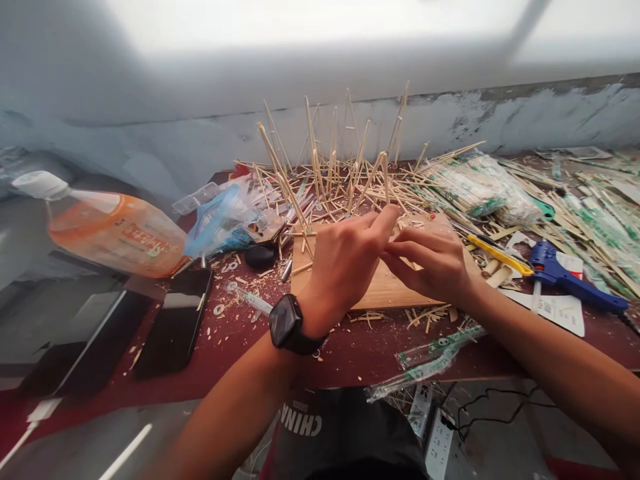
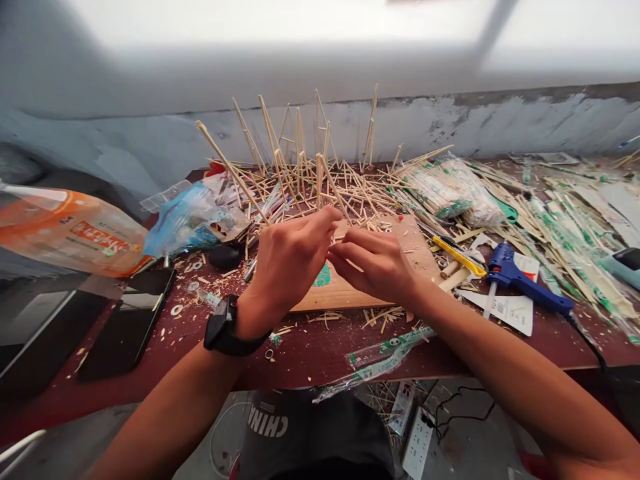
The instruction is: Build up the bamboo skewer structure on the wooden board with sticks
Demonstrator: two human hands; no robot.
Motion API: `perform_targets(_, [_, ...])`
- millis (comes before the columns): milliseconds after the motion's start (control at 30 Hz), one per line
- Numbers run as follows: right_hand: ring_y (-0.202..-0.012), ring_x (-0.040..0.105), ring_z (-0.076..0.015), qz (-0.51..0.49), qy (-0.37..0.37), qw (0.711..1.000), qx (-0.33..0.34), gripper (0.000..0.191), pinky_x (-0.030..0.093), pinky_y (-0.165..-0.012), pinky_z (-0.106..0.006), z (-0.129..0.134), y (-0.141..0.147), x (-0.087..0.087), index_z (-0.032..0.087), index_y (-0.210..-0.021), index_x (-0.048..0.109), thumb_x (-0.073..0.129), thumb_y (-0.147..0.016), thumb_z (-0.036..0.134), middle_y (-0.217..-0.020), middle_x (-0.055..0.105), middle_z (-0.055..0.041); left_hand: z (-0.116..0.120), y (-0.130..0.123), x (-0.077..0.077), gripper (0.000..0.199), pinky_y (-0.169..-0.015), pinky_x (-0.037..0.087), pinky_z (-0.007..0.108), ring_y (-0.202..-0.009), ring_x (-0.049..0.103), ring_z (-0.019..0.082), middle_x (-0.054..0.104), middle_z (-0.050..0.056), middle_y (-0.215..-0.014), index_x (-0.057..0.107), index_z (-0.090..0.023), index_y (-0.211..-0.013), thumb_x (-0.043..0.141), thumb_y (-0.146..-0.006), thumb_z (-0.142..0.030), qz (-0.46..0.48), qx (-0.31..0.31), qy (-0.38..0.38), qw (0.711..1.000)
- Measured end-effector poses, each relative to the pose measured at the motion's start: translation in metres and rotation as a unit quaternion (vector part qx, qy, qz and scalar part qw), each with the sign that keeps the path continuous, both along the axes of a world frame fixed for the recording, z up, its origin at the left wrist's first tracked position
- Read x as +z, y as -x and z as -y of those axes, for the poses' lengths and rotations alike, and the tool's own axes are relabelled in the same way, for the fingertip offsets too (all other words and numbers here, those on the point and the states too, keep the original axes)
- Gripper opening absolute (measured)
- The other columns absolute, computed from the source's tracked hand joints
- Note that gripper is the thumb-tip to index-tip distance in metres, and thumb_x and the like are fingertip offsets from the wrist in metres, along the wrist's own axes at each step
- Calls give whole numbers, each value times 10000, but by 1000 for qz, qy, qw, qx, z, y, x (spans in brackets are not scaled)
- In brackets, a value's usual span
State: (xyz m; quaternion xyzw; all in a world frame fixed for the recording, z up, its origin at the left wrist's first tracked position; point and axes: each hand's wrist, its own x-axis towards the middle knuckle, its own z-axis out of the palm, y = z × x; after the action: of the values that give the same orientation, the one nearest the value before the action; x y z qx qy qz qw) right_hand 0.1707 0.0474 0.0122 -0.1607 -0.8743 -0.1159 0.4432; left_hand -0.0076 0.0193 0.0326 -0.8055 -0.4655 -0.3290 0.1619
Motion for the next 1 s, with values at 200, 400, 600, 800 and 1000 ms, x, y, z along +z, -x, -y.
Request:
perform_targets(200, [-661, 621, -128, -23, -3, 1000, 2, 144, 512, -543, -272, 3, 1, -3, 256, -971, 638, 702, -942, 130, -828, 684, -9, -1, 5, 3, 173, -544, 344, 286, -707, 686, 146, 769, 19, -908, 710, -197, -1064, 574, -1022, -99, -12, -16, 8, 1000])
perform_targets(400, [-725, 614, -137, -46, 4, 999, 7, 166, 556, -575, -283, 3, -1, -2, 254, -995, 642, 700, -937, 110, -903, 645, -29, -2, 6, 3, 185, -539, 334, 309, -660, 650, 157, 721, 19, -792, 734, -178, -909, 602, -1037, -176, -9, -12, 0, 1000])
perform_targets(600, [-757, 638, -119, -59, -14, 998, 20, 122, 605, -606, -280, 5, -1, -4, 220, -1000, 669, 689, -944, 113, -1194, 690, -83, -10, 10, -4, 180, -600, 416, 302, -708, 680, 164, 757, 41, -825, 732, -158, -870, 614, -996, -106, 49, -33, -27, 998])
perform_targets(800, [-816, 739, -130, -23, -28, 998, 55, 94, 634, -687, -262, 5, 2, -5, 188, -959, 643, 696, -952, 110, -1014, 782, -73, -16, 15, -6, 240, -636, 421, 280, -663, 629, 130, 705, 5, -730, 712, -177, -802, 598, -1006, -124, 103, -39, -66, 992])
perform_targets(1000, [-702, 688, -116, 0, -11, 997, 77, 128, 592, -638, -252, 7, 4, -2, 204, -907, 605, 686, -957, 118, -846, 758, -30, -20, 17, -6, 210, -601, 376, 265, -601, 558, 106, 653, -22, -661, 705, -174, -778, 651, -972, -112, 126, -36, -107, 986])
